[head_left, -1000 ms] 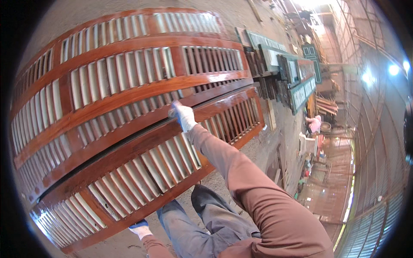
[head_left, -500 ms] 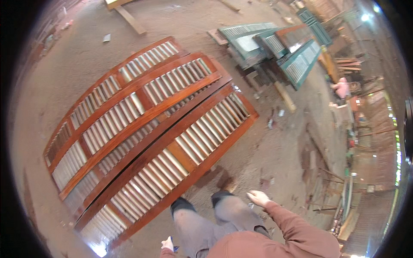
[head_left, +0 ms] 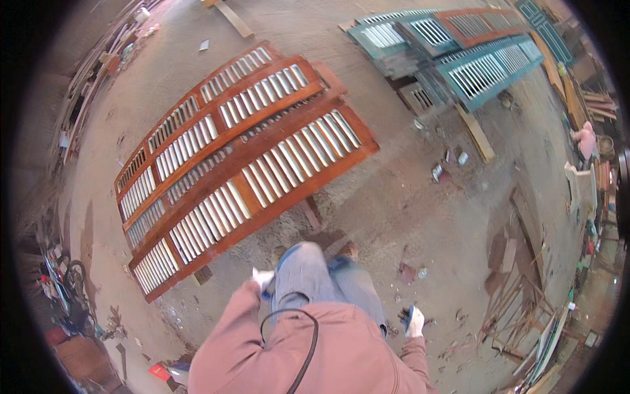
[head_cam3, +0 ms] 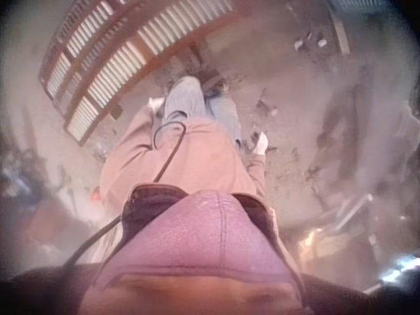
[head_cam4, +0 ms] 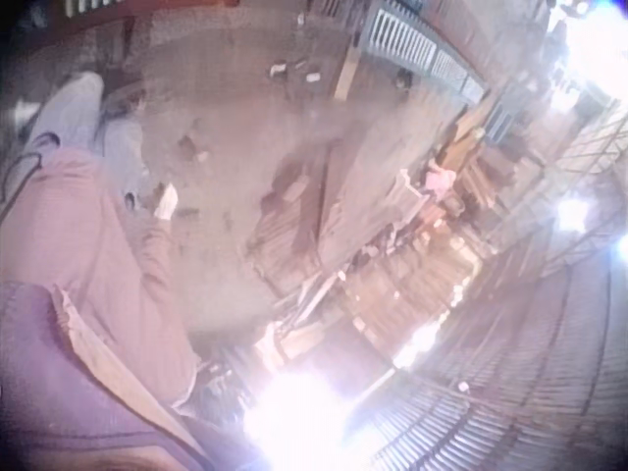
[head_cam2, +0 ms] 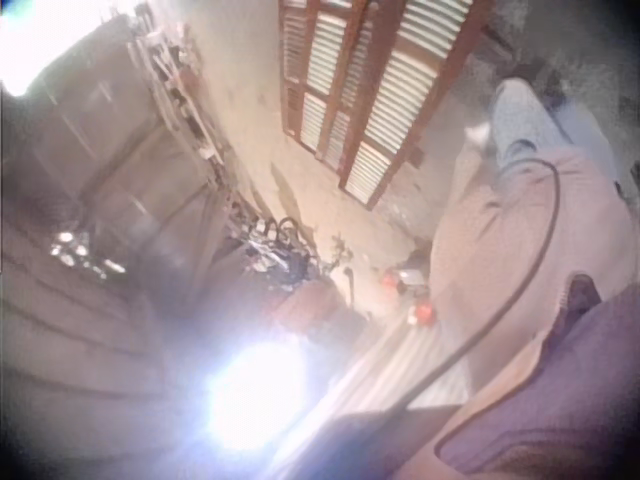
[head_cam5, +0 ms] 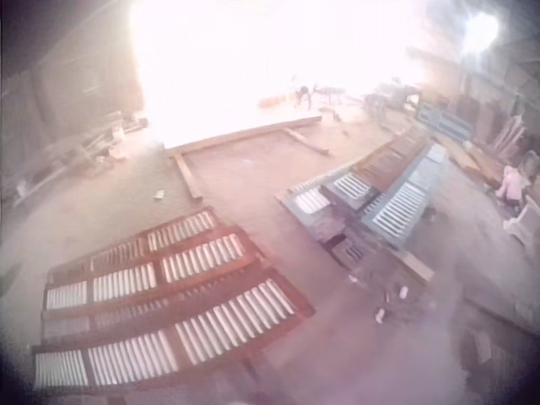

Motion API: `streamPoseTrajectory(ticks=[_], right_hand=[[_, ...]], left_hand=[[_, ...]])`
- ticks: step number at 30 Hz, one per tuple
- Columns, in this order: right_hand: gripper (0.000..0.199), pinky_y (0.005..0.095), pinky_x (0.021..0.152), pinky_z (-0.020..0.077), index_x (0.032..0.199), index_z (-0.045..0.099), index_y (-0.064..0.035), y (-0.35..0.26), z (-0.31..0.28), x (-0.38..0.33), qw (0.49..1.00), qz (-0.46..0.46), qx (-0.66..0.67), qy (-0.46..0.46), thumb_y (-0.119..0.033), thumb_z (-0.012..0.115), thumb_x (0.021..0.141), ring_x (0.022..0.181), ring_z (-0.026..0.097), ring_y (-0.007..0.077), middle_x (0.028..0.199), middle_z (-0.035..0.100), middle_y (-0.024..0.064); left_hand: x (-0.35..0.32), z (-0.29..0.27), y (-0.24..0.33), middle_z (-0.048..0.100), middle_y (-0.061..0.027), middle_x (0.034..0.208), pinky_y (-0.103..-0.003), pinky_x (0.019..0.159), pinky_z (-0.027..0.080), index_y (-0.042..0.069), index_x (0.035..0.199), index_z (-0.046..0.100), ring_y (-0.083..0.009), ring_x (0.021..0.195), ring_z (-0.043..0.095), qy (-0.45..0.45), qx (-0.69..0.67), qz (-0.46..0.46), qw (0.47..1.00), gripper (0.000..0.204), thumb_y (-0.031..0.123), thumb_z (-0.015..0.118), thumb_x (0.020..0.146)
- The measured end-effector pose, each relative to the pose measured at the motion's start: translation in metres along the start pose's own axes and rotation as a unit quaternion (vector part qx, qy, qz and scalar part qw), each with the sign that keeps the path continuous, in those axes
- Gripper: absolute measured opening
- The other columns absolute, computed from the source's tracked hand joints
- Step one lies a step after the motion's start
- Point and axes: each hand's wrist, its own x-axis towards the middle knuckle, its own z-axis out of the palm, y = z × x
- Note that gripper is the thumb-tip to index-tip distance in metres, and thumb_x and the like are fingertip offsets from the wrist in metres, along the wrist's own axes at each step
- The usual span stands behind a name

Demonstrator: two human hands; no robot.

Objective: The person uses a spray gun to apply a reddish-brown finish to wooden louvered panels. They handle the panels by hand, flipping and repositioning them to coat both sides, then stack the finished pieces.

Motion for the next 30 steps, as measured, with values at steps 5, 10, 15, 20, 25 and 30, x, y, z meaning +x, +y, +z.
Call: streamPoseTrajectory(ticks=[5,10,15,20,25,30], right_hand=[[0.035,0.0348,0.068,0.0548,0.103,0.073,-0.0049,-0.056,-0.006,0.037,0.964,-0.118,-0.235,-0.036,-0.037,0.059,0.103,0.075,0.073,0.023,0.091,0.075,0.0087],[0.031,0.043,0.086,0.0538,0.106,0.073,-0.0076,-0.157,0.039,0.04,0.815,-0.249,-0.522,-0.041,-0.035,0.06,0.101,0.096,0.07,0.0354,0.101,0.075,0.0151],[0.033,0.0446,0.091,0.053,0.107,0.074,-0.0085,-0.278,0.067,0.068,0.776,-0.273,-0.566,-0.045,-0.037,0.061,0.099,0.103,0.069,0.0366,0.108,0.074,0.0153],[0.032,0.0475,0.092,0.0529,0.109,0.074,-0.012,-0.422,0.102,0.136,0.728,-0.259,-0.634,-0.022,-0.04,0.059,0.1,0.106,0.069,0.036,0.108,0.074,0.0142],[0.036,0.0477,0.096,0.0514,0.112,0.073,-0.0138,-0.592,0.182,0.199,0.629,-0.248,-0.729,-0.109,-0.043,0.056,0.101,0.111,0.067,0.0357,0.115,0.072,0.0138],[0.032,0.0444,0.096,0.0525,0.114,0.074,-0.0114,-0.75,0.275,0.253,0.695,-0.386,-0.602,-0.077,-0.036,0.059,0.1,0.111,0.068,0.0362,0.116,0.073,0.0142]], left_hand=[[0.055,-0.132,0.16,0.07,-0.0119,0.097,-0.046,0.073,0.061,0.008,0.138,0.057,-0.0279,0.093,0.071,0.121,-0.57,-0.099,0.807,0.052,0.045,0.061,0.102],[0.088,-0.172,0.199,0.072,-0.0055,0.086,-0.036,0.064,0.055,0.006,0.117,0.07,-0.0174,0.075,0.068,0.231,-0.511,-0.072,0.825,0.04,0.043,0.061,0.102],[0.13,-0.164,0.222,0.071,-0.0059,0.087,-0.04,0.062,0.054,0.008,0.101,0.071,-0.0198,0.073,0.064,0.146,-0.4,-0.175,0.888,0.037,0.041,0.055,0.103],[0.2,-0.156,0.232,0.074,-0.0116,0.089,-0.042,0.073,0.056,0.006,0.096,0.073,-0.0271,0.079,0.071,0.168,-0.389,-0.162,0.891,0.043,0.042,0.051,0.101],[0.24,-0.301,0.34,0.055,0.0016,0.066,-0.034,0.042,0.038,0.019,0.089,0.06,-0.0152,0.048,0.046,0.145,-0.735,-0.203,0.63,0.023,0.035,0.051,0.104],[0.319,-0.442,0.386,0.07,-0.0018,0.094,-0.035,0.06,0.053,0.014,0.116,0.069,-0.0183,0.076,0.065,0.16,-0.79,-0.06,0.589,0.032,0.04,0.062,0.099]])
